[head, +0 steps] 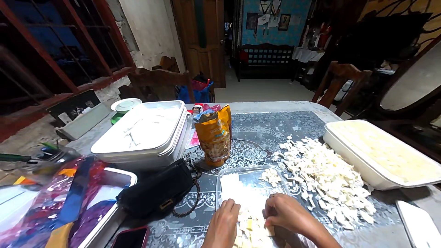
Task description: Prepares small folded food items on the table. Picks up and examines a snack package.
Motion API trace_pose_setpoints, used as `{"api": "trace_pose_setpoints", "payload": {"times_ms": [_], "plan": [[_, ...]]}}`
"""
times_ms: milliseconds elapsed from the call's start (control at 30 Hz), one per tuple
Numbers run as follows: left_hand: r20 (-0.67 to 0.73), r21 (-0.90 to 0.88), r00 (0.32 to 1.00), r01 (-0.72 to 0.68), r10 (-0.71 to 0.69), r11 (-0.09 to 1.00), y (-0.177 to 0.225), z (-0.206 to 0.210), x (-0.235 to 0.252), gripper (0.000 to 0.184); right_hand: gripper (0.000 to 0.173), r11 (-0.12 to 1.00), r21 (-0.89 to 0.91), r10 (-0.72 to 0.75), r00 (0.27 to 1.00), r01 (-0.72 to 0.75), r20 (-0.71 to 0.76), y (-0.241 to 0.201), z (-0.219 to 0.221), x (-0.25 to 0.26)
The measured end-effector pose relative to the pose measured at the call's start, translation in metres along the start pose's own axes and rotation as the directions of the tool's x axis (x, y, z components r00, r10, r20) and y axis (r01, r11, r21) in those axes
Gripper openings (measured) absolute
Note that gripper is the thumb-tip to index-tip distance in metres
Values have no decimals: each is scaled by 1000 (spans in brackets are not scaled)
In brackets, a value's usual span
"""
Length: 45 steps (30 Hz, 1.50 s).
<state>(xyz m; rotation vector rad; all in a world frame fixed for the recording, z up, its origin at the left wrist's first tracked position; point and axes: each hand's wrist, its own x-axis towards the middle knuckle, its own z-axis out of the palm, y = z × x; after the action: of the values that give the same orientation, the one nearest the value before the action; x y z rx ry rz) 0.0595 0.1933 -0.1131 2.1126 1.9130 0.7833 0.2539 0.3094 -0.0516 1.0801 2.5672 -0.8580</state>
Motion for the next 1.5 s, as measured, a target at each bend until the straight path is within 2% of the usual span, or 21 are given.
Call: {"api": "trace_pose_setpoints", "payload": {"times_ms": [133, 233, 367, 467, 533, 600, 700, 733, 867, 967, 1033, 1100, 1200, 1367, 1500], "plan": [[-196, 72, 977, -69, 82, 995, -8, 15, 1, 12, 27, 1000, -6, -2, 994, 2, 105, 1, 4, 4], [-209, 45, 975, -65, 73, 997, -8, 14, 1, 8, 26, 998, 62, -36, 994, 30, 106, 3, 6, 4], [-241, 72, 968, -56, 72, 996, -10, 16, 3, 16, 24, 986, 158, -62, 994, 47, 91, 5, 5, 4], [-183, 37, 983, -22, 28, 999, -6, 12, 3, 14, 21, 972, 224, -79, 997, 76, 1, 7, 2, 4], [-37, -47, 997, 59, -61, 997, 2, 0, 2, 28, 19, 954, 282, -81, 994, 97, -68, 8, 1, 4], [62, -82, 992, 113, -108, 990, 5, -8, 3, 33, 22, 939, 326, -77, 991, 109, -110, 8, -1, 4], [-30, -61, 997, 73, -75, 995, 2, -1, 1, 16, 26, 928, 347, -73, 979, 137, -190, 7, 1, 4], [-64, -52, 996, 60, -63, 997, 0, 1, 1, 16, 25, 922, 360, -64, 975, 140, -215, 7, 2, 4], [-119, -59, 992, 44, -51, 997, -3, 3, 1, 19, 22, 900, 407, -28, 950, 159, -310, 8, 7, 5], [-155, 23, 988, 14, -10, 1000, -3, 8, 4, 33, 21, 884, 436, -27, 949, 169, -313, 7, 9, 7], [-180, 53, 983, -29, 38, 998, -5, 14, 5, 27, 20, 878, 444, -41, 950, 182, -309, 5, 13, 8], [-146, -3, 989, -26, 25, 1000, -2, 13, 5, 16, 21, 884, 432, -39, 950, 178, -311, 4, 14, 9], [-61, -72, 997, 39, -43, 997, 6, 7, 4, 18, 25, 909, 396, -4, 951, 132, -308, 1, 13, 9], [-104, -109, 993, 42, -53, 993, 4, 5, 3, 15, 20, 919, 374, 9, 944, 122, -330, 0, 12, 10], [43, -222, 994, 107, -100, 969, 2, -7, 3, 15, 21, 941, 319, 13, 929, 113, -369, 4, 12, 13]]}}
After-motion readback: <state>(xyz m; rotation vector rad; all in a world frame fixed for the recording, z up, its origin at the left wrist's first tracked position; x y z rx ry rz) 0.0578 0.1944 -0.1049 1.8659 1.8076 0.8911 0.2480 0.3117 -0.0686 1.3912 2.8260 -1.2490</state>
